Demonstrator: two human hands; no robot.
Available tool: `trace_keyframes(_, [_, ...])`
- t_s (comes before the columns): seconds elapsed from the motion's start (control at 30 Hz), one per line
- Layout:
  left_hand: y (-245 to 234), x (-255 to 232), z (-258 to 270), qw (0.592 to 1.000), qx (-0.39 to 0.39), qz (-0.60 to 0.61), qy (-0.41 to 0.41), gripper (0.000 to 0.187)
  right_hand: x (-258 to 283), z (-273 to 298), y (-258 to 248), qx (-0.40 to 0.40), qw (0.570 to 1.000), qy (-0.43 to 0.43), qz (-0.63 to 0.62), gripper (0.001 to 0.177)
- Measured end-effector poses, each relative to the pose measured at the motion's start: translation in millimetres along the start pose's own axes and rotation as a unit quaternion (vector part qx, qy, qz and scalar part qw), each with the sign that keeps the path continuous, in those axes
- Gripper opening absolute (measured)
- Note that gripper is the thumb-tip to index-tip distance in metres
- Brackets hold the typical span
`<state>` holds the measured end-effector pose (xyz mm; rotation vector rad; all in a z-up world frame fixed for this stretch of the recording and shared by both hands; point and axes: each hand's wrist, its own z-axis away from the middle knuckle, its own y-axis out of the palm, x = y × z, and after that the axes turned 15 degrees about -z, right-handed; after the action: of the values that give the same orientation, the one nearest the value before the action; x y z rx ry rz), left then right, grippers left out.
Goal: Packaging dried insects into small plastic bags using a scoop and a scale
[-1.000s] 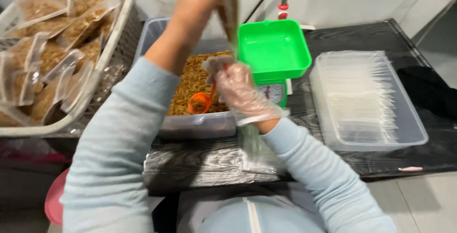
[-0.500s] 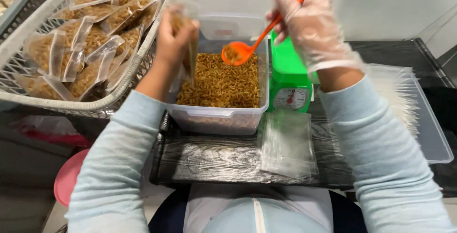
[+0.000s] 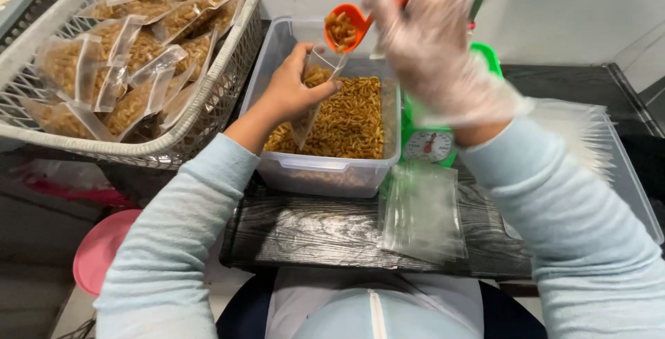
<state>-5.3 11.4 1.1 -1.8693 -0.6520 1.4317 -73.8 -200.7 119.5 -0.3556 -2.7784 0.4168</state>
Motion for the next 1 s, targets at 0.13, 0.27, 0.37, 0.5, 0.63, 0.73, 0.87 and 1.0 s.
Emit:
trace_keyframes(0.13, [4.7, 8.4, -3.0, 0.999, -0.035, -0.008, 0.034, 0.063, 20.0, 14.6, 13.7, 0.126, 0.98, -0.104, -0.11, 0.02])
trace_keyframes(0.27, [5.8, 10.5, -3.3, 0.991, -0.041, 0.088, 0.087, 0.058, -4.1, 47.2, 16.5, 0.15, 0.974, -0.161, 0.044, 0.026])
trace_keyframes(0.37, [1.7, 6.5, -1.9, 0.982, -0.006, 0.176, 0.06, 0.058, -2.1, 34.7, 1.5, 0.128, 0.966, -0.221, -0.027, 0.022])
trace_keyframes(0.5, [-5.2, 9.5, -6.2, 0.972, 0.005, 0.235, 0.0, 0.072, 14.2, 39.9, -5.6, 0.03, 0.984, -0.146, -0.1, 0.017])
trace_keyframes(0.63, [-15.2, 14.4, -23.3, 0.921, -0.045, 0.386, 0.013, 0.056, 1.5, 78.4, 10.1, -0.033, 0.986, -0.012, -0.162, 0.022])
trace_keyframes(0.73, [-28.9, -0.2, -35.9, 0.909, -0.048, 0.411, 0.05, 0.069, -2.1, 106.4, 33.9, 0.003, 0.983, 0.102, -0.15, 0.026])
trace_keyframes(0.87, [-41.3, -49.5, -54.4, 0.823, 0.024, 0.562, 0.074, 0.072, -11.5, 126.5, 57.2, 0.12, 0.974, 0.104, -0.159, 0.012])
trace_keyframes(1.0, [-12.1, -96.5, -83.1, 0.815, -0.073, 0.543, 0.188, 0.015, -41.8, 151.1, 70.7, 0.1, 0.975, 0.148, -0.132, 0.018])
